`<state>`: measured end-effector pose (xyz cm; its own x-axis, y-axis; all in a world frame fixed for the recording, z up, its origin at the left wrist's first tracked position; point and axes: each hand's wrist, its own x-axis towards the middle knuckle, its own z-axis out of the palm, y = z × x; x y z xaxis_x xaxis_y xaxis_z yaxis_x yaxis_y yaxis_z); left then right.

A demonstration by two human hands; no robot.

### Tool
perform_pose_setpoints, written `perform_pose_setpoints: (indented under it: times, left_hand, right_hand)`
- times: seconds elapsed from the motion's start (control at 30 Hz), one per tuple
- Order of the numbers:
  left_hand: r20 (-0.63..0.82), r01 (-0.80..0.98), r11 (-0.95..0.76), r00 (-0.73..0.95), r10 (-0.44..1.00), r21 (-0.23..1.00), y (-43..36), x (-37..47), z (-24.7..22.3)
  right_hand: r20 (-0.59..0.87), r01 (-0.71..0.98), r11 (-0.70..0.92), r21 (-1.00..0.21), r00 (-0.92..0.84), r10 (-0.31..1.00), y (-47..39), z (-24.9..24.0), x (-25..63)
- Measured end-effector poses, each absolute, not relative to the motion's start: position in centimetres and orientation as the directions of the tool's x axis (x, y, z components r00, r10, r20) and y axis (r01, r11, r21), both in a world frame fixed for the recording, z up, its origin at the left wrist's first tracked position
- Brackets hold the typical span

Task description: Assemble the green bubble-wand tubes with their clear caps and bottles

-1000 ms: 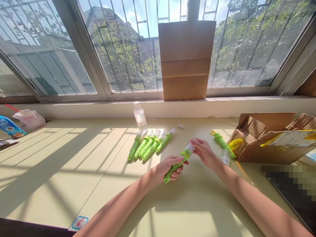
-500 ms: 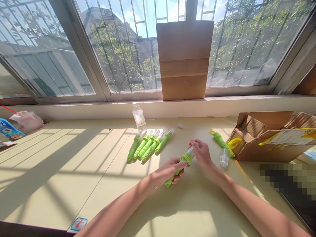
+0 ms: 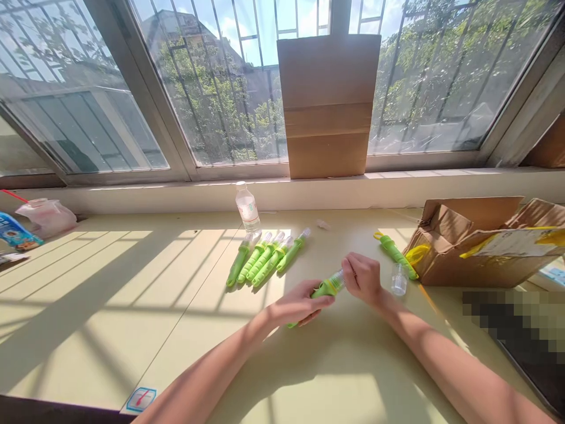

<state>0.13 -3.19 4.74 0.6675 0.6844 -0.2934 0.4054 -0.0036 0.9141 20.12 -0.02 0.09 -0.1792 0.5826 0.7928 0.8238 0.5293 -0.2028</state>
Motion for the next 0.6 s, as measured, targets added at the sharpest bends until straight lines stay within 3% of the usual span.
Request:
perform_pose_setpoints:
  times: [0.1, 0.2, 0.3, 0.37, 0.43, 0.5, 0.6]
  left_hand:
    - [-0.203, 0.528, -0.186, 0.594, 0.778, 0.829, -2.9, 0.1, 4.0]
    - [-0.006, 0.695, -0.441, 0.539, 0.842, 0.568, -2.5, -0.1, 3.2]
    - [0.086, 0.795, -0.531, 0.531, 0.843, 0.293, -2.2, -0.3, 2.7]
    - [0.104, 0.806, -0.540, 0.532, 0.840, 0.241, -2.0, -0.4, 2.7]
    - [0.073, 0.792, -0.522, 0.529, 0.846, 0.317, -1.7, -0.7, 3.0]
    - [-0.054, 0.736, -0.440, 0.540, 0.840, 0.514, -1.2, -1.2, 3.6]
    - [-0.313, 0.551, -0.133, 0.637, 0.704, 0.824, -0.5, -2.1, 4.5]
  right_hand:
    - [0.676, 0.889, 0.394, -0.235, -0.141, 0.723, 0.1, 0.4, 19.6]
    - [0.495, 0.939, 0.243, -0.243, -0.096, 0.864, 0.2, 0.8, 19.0]
    - [0.357, 0.963, 0.166, -0.212, -0.082, 0.931, 0.4, 1.0, 18.8]
    - [0.348, 0.959, 0.194, -0.208, -0.113, 0.931, 0.4, 0.8, 19.0]
    - [0.396, 0.926, 0.317, -0.206, -0.217, 0.892, 0.3, 0.5, 19.3]
    - [0.456, 0.842, 0.509, -0.180, -0.387, 0.802, 0.1, 0.2, 19.6]
    - [0.502, 0.718, 0.692, -0.070, -0.574, 0.647, 0.0, 0.2, 19.8]
